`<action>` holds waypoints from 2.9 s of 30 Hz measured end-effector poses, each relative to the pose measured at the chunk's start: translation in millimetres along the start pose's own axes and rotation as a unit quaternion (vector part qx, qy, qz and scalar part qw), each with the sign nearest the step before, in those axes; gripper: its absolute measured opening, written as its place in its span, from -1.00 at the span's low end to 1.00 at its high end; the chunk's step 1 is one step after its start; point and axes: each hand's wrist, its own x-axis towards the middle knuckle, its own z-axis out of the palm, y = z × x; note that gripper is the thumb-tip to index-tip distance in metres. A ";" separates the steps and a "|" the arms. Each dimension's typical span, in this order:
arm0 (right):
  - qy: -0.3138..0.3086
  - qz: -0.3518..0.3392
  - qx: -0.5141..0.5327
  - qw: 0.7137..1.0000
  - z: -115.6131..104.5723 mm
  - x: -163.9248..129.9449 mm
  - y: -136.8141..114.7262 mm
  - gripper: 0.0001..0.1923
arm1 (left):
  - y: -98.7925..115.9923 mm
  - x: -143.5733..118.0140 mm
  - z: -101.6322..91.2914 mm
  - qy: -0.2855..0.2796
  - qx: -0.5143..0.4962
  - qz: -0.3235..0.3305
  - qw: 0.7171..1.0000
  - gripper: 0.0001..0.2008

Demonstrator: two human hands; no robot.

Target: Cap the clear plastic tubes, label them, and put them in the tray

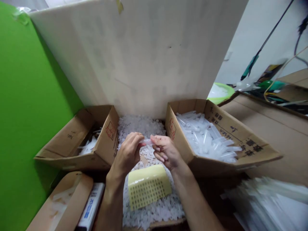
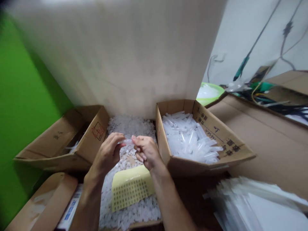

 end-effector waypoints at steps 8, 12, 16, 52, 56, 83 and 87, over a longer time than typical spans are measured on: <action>0.051 -0.103 0.047 0.992 4.6 10.1 2.7 -0.66 | 53.7 -96.3 -111.5 -0.080 0.252 -0.316 0.911 -0.74; 0.035 -0.122 0.032 0.991 4.7 6.2 -5.2 -0.77 | 58.8 -183.3 -143.0 -0.158 0.426 -0.403 0.795 -0.68; 0.057 -0.124 0.024 0.990 0.8 1.3 -12.3 -0.79 | 58.0 -225.6 -129.4 -0.177 0.372 -0.416 0.811 -0.79; 0.171 -0.193 -0.238 0.937 -19.8 9.5 -8.2 -0.69 | -19.4 -19.9 16.6 -0.304 -0.049 -0.248 0.919 -0.72; 0.164 -0.160 -0.334 0.914 -16.1 8.6 -5.4 -0.65 | -26.5 -16.9 -9.4 -0.233 -0.106 -0.267 0.929 -0.49; 0.025 -0.247 -0.237 0.939 -16.0 4.9 0.3 -0.88 | 9.2 10.8 10.9 0.112 -0.165 -0.161 0.967 -0.92; 0.044 -0.259 -0.264 0.928 -15.8 3.6 -1.9 -0.88 | 10.8 11.6 12.2 0.119 -0.166 -0.163 0.965 -0.93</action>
